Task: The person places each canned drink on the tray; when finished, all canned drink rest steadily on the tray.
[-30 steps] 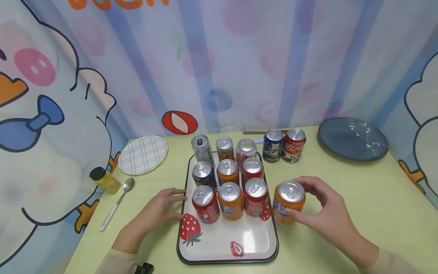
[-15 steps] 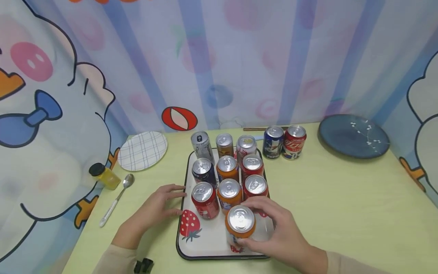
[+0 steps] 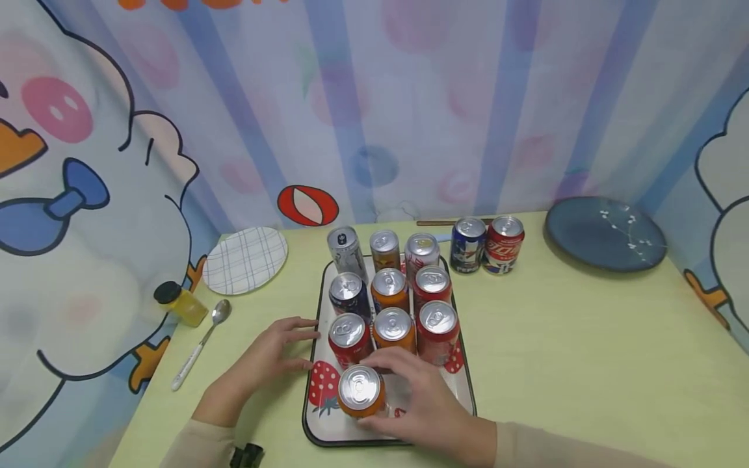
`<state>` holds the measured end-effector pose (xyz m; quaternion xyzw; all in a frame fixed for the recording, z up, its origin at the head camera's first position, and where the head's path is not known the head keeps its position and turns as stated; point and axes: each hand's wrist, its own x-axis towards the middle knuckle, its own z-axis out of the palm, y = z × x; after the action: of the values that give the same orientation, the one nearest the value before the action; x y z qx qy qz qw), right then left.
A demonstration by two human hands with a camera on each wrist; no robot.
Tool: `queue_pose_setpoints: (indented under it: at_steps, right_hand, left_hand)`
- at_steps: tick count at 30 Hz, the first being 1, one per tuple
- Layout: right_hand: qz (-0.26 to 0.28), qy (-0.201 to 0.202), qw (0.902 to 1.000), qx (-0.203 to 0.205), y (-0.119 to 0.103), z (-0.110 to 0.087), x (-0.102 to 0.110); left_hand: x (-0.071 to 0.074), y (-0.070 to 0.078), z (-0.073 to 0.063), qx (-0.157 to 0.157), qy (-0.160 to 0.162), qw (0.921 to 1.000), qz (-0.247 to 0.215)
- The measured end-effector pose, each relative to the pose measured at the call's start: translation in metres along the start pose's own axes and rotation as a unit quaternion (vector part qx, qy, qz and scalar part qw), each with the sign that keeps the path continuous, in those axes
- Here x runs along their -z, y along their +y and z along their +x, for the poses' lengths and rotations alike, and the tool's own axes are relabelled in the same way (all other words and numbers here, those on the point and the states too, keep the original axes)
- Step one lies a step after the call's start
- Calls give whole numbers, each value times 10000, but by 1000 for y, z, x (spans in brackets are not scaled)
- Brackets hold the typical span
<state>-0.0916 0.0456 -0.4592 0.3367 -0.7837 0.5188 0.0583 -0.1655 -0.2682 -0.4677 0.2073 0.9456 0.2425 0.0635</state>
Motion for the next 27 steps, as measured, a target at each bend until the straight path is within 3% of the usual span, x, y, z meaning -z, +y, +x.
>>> queue_pose_setpoints:
  at_steps: [8,13,19,27]
  right_hand:
    - [85,-384,9976,-576,1,1,-4]
    - [-79,-529,9969,-582,-3,-1,5]
    - [-168,-146,9996,-154,-9,-7,38]
    - [-275,594,9976,-244,-4,-3,91]
  left_hand:
    - [-3,-1,-1,80,-12,10000,50]
    - [-1,1,-1,99,-26,9999,49]
    - [-1,0,-2,-4,35,10000,59]
    - [-2,-1,-2,27,34,10000,-18]
